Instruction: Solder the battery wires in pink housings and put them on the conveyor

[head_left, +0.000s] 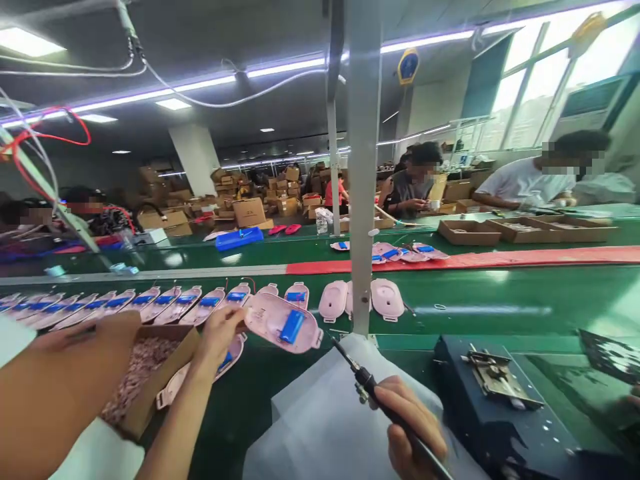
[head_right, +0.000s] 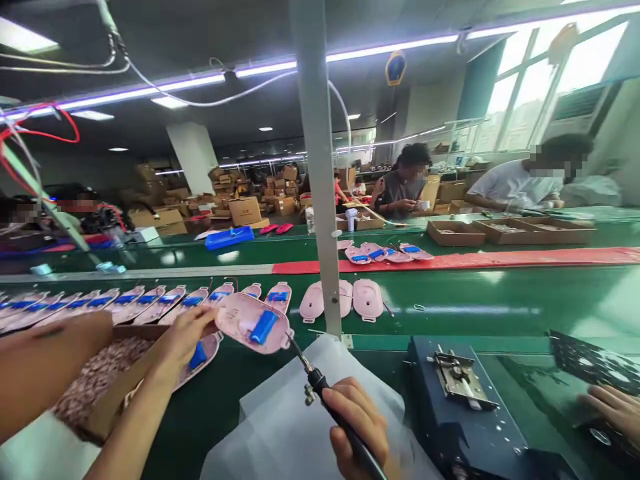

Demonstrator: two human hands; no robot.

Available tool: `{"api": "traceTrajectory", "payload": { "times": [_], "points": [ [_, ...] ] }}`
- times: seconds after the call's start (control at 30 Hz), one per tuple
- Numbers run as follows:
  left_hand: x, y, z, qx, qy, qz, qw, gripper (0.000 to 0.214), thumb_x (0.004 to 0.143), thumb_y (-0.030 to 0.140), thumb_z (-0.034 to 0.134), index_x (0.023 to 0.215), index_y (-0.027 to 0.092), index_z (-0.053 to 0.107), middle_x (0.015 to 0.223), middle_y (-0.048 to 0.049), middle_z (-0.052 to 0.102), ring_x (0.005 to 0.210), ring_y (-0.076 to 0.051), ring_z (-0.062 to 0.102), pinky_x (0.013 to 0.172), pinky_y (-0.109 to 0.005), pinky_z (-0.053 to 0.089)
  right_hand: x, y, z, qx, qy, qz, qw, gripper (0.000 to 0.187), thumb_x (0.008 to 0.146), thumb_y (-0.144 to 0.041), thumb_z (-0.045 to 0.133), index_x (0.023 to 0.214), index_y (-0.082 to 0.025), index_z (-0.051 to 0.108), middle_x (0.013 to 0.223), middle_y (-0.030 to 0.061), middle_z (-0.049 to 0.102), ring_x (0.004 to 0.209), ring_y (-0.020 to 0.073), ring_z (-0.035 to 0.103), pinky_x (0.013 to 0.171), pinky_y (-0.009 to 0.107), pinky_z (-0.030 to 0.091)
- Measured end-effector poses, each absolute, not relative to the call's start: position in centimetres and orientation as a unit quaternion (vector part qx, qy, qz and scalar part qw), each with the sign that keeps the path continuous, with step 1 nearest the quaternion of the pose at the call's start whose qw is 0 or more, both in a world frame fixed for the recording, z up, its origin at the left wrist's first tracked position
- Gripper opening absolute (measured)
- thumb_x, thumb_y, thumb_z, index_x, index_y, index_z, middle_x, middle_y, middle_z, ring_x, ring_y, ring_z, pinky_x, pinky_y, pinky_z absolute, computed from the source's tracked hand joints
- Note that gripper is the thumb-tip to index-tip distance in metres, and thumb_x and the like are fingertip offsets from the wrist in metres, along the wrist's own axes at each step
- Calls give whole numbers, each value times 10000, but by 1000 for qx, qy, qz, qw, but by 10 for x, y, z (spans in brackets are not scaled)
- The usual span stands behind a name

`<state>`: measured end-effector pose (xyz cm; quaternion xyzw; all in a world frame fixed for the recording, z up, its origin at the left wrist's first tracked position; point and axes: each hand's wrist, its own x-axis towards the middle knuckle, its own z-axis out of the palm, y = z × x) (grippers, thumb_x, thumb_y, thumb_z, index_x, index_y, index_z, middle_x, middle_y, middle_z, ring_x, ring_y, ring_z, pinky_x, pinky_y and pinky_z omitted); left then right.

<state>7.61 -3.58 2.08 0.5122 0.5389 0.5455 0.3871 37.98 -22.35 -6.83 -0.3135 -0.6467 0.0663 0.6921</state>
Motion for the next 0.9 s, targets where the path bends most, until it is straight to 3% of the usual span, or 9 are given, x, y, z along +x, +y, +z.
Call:
{"api": "traceTrajectory", "payload": {
  "times": [0.17, 0.33, 0.47, 0.57, 0.7, 0.9],
  "points": [
    [107, -90, -19, 574, 510, 373, 521, 393, 702, 517, 837, 634, 189, 634, 648, -12, 637, 635, -164, 635, 670, -312, 611, 366, -225, -66, -327, -585, 127, 731, 287, 1066, -384, 552, 1147, -319, 820, 597, 18, 690, 463, 197, 648, 454, 313, 537],
    [123, -98, -52, 586, 503, 315, 552, 359, 755, 480, 764, 651, 189, 580, 631, 11, 601, 598, -136, 595, 610, -265, 561, 355, -211, -78, -453, -527, 262, 669, 376, 1026, -473, 633, 844, -207, 826, 471, -14, 648, 344, 134, 586, 351, 210, 473],
    [124, -94, -68, 628, 496, 294, 523, 414, 852, 607, 652, 809, 203, 571, 563, 45, 552, 478, -125, 520, 451, -221, 373, 348, -200, -88, -500, -490, 305, 646, 459, 992, -570, 644, 822, -180, 816, 453, -19, 618, 356, 131, 559, 336, 215, 457],
    [123, -94, -73, 646, 497, 285, 504, 428, 943, 633, 525, 907, 210, 579, 489, 66, 499, 426, -135, 487, 460, -238, 353, 346, -198, -93, -516, -472, 309, 645, 465, 985, -588, 650, 828, -182, 814, 462, -22, 609, 379, 129, 558, 359, 218, 469],
    [125, -97, -77, 658, 505, 287, 480, 472, 988, 620, 445, 738, 223, 494, 543, 56, 458, 450, -121, 471, 491, -251, 357, 347, -198, -98, -541, -454, 322, 630, 471, 980, -598, 658, 831, -177, 806, 484, -14, 610, 411, 130, 560, 382, 223, 471],
    [128, -97, -84, 691, 518, 286, 415, 448, 1001, 523, 441, 676, 216, 433, 602, 45, 382, 557, -117, 380, 534, -259, 268, 350, -199, -106, -540, -461, 349, 612, 430, 995, -553, 662, 862, -170, 804, 501, -9, 625, 418, 127, 569, 384, 211, 470]
  ]
}}
